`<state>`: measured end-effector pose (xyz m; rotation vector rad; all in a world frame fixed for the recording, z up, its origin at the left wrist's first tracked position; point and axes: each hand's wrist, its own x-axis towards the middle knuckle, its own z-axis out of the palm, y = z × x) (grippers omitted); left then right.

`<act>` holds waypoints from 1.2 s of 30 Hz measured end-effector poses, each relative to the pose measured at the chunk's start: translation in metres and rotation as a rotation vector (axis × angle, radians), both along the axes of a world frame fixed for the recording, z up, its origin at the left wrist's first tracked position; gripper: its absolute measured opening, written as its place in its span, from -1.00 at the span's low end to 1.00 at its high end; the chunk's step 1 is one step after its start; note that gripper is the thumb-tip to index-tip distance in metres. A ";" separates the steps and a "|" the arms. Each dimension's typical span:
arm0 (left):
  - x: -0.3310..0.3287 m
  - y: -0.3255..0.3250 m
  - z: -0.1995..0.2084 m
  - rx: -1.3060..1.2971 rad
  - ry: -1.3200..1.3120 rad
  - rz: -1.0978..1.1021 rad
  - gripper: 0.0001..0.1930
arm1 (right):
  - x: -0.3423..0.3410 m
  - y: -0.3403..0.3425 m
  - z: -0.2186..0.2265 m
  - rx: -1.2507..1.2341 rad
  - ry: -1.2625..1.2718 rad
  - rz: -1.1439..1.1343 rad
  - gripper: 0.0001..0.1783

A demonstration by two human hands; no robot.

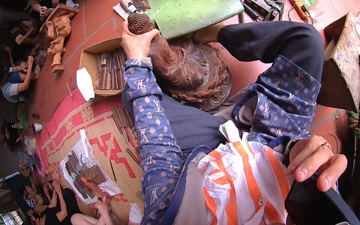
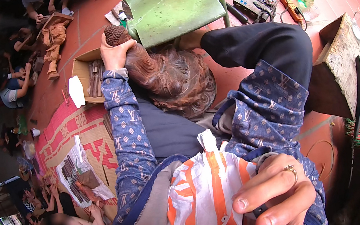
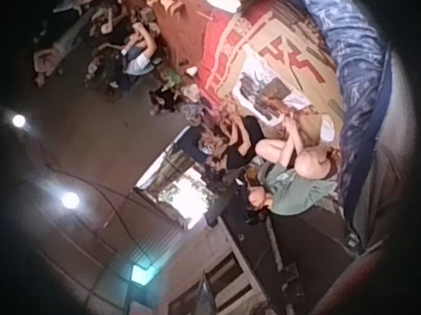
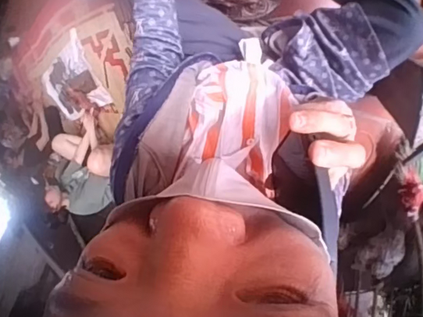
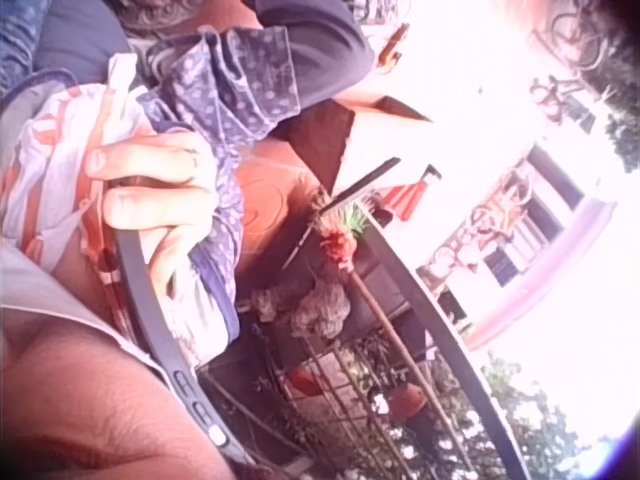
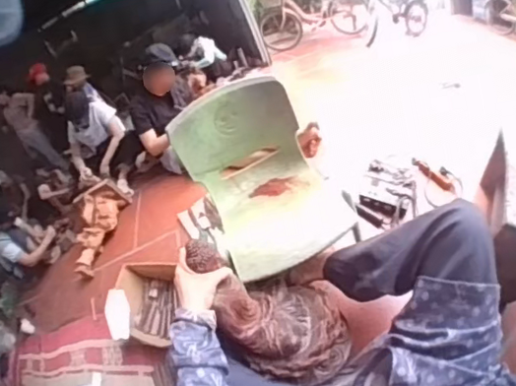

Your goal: The person carves a wooden Buddha head sculpture using a chisel and mallet. They hold the sculpture with one hand and strike the chisel with the mallet to shape the hair and facial features.

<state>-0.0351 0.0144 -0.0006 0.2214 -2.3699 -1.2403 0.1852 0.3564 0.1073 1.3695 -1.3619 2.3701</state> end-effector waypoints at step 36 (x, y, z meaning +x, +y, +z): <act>0.021 0.035 0.016 -0.156 0.063 0.048 -0.48 | -0.023 0.012 -0.011 -0.171 -0.058 0.137 -0.70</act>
